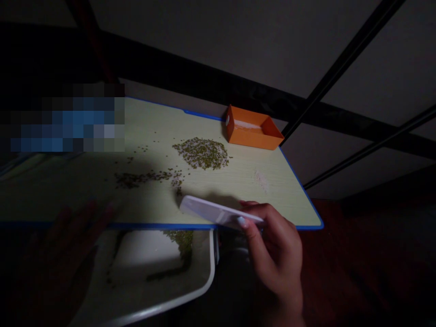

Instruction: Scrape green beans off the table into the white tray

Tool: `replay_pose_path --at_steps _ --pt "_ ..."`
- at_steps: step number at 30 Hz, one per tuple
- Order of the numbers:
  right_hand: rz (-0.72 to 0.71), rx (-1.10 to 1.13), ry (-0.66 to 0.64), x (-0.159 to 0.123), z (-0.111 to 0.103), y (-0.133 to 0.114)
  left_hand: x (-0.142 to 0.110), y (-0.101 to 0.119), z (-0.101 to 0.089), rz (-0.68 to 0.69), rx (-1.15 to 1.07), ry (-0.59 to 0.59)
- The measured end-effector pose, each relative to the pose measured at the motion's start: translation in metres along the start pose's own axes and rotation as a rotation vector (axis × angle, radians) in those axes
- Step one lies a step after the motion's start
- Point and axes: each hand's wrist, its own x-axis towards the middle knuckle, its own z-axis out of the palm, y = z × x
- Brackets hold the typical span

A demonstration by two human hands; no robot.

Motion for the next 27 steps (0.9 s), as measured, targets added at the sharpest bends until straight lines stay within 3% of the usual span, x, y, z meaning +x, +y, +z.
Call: replay_pose_path --at_steps 3,7,11,19,24,27 --pt "0.034 0.034 0.0 0.002 0.004 0.002 0.0 0.002 0.0 -0.014 -0.007 0.018" --pt "0.048 0.081 -0.094 0.006 0.007 0.006 0.0 0.002 -0.001 -0.016 -0.011 0.007" --pt "-0.016 0.108 -0.182 0.007 0.001 0.009 0.0 -0.004 0.001 0.007 -0.006 -0.008" --pt "-0.303 0.016 -0.213 0.006 -0.002 -0.006 -0.001 -0.002 -0.001 -0.004 0.001 -0.042" --pt "-0.589 -0.318 -0.319 -0.003 0.008 -0.035 0.0 0.0 -0.001 -0.013 0.0 -0.025" --pt "-0.706 -0.417 -0.279 -0.012 0.018 -0.044 0.001 -0.004 0.003 -0.015 -0.025 -0.007"
